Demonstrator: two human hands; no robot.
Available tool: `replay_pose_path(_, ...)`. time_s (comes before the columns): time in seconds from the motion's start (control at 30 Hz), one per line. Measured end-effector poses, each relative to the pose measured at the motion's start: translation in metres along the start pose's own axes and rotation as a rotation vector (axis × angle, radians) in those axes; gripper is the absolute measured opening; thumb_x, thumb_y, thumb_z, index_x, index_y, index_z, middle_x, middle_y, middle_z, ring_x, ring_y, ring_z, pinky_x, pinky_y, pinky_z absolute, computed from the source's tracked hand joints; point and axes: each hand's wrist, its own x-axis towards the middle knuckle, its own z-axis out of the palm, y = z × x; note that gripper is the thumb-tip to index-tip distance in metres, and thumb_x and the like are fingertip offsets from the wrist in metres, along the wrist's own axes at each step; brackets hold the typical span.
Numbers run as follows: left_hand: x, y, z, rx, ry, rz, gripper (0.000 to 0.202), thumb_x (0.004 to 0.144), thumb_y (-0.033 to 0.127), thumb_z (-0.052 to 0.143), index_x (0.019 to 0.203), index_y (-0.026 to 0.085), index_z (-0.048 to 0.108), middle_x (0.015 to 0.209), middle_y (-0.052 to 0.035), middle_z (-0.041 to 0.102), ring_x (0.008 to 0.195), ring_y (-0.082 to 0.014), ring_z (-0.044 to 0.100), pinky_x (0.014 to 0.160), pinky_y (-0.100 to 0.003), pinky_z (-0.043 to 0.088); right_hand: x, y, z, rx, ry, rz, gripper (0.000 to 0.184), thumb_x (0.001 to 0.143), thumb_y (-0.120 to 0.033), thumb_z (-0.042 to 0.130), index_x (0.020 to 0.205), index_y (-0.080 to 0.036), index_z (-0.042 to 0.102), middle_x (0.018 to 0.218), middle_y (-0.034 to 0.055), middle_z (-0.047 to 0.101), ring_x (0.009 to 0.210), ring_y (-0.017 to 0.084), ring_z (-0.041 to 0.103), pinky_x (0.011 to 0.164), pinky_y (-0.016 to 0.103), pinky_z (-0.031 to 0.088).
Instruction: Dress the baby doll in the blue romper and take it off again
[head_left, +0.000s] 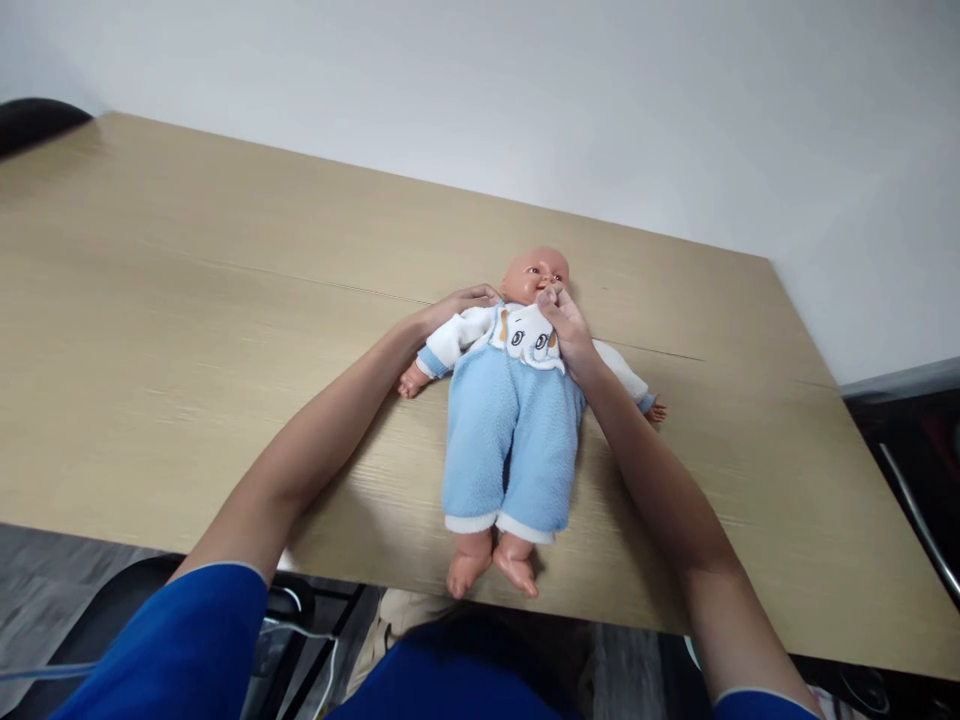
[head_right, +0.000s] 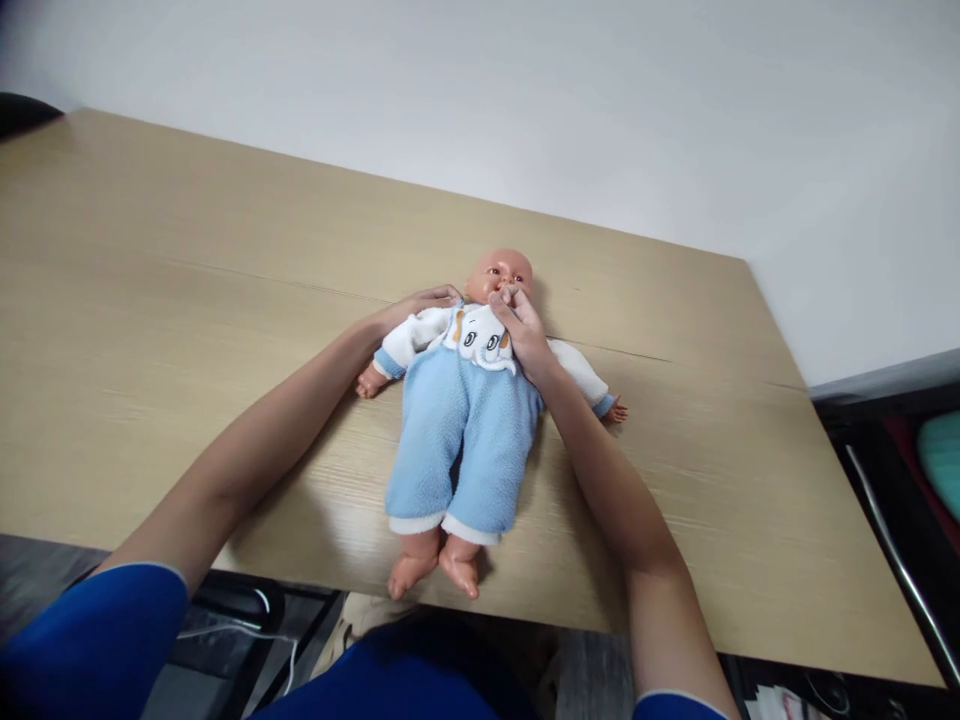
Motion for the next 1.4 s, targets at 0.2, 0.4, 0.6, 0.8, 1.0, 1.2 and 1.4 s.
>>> replay_pose_path(0.2,0.006,0.005,0.008,0.025,0.006,-0.016,0.038,0.088,0.059,0.091,0.103,0.027,0.076,0.113,-0.0120,0.082,0.124,-0.0383,0.075,0.104,-0.055,0.060,-0.003,-0.010,0.001,-0.023,0.010,-0.023,0.076,0.080,-0.083,0.098,0.094,-0.032,0.045,0.103,-0.0008,0.058,0.098,0.020,0.062,0.090,0.034,0.061)
replay_pose_path(0.4,-0.017,0.017,-0.015,0.184,-0.009,-0.048,0.061,0.088,0.075,0.086,0.115,0.021,0.076,0.128,-0.0133,0.079,0.123,-0.0350,0.073,0.103,-0.041,0.060,-0.001,-0.016,-0.025,-0.361,0.019,-0.041,0.059,0.088,-0.073,0.096,0.102,-0.031,0.056,0.102,0.0003,0.065,0.101,0.023,0.066,0.096,0.040,0.062)
replay_pose_path(0.6,-0.049,0.029,-0.035,0.227,-0.091,-0.100,0.081,0.065,0.041,0.110,0.134,0.021,0.074,0.131,-0.0111,0.082,0.132,-0.0364,0.077,0.104,-0.035,0.061,-0.006,-0.007,-0.035,-0.469,-0.019,0.010,0.042,0.091,-0.056,0.090,0.100,-0.031,0.057,0.103,0.0024,0.066,0.101,0.026,0.065,0.095,0.045,0.063)
replay_pose_path(0.8,-0.059,0.024,-0.072,0.365,-0.200,-0.271,0.090,0.054,0.034,0.117,0.136,0.026,0.080,0.078,-0.0024,0.073,0.082,-0.0323,0.077,0.087,-0.047,0.067,-0.008,-0.010,-0.032,-0.525,-0.020,0.010,0.033,0.090,-0.040,0.087,0.100,-0.031,0.057,0.098,-0.0001,0.061,0.090,0.024,0.058,0.091,0.044,0.058)
replay_pose_path(1.0,-0.069,0.039,-0.089,0.493,-0.327,-0.382,0.080,0.068,0.056,0.107,0.142,0.035,0.088,0.074,-0.0046,0.069,0.067,-0.0271,0.066,0.076,-0.048,0.067,-0.008,-0.014,-0.032,-0.530,0.004,0.035,0.029,0.089,-0.029,0.086,0.097,-0.030,0.058,0.098,-0.0007,0.063,0.092,0.024,0.060,0.097,0.043,0.058)
replay_pose_path(1.2,-0.075,0.054,-0.083,0.454,-0.235,-0.531,0.064,0.058,0.055,0.109,0.115,0.030,0.094,0.070,-0.0049,0.068,0.060,-0.0236,0.062,0.065,-0.038,0.060,-0.009,-0.019,-0.034,-0.551,0.015,0.025,0.028,0.092,-0.035,0.090,0.099,-0.029,0.064,0.105,0.0008,0.073,0.101,0.024,0.068,0.106,0.044,0.061)
replay_pose_path(1.4,-0.076,0.055,-0.085,0.613,-0.217,-0.521,0.056,0.059,0.062,0.108,0.096,0.026,0.086,0.077,-0.0063,0.078,0.076,-0.0305,0.078,0.087,-0.041,0.062,-0.032,-0.039,-0.054,-0.591,-0.057,0.198,0.046,0.098,-0.063,0.090,0.122,-0.029,0.070,0.094,0.0025,0.080,0.082,0.025,0.073,0.079,0.041,0.062)
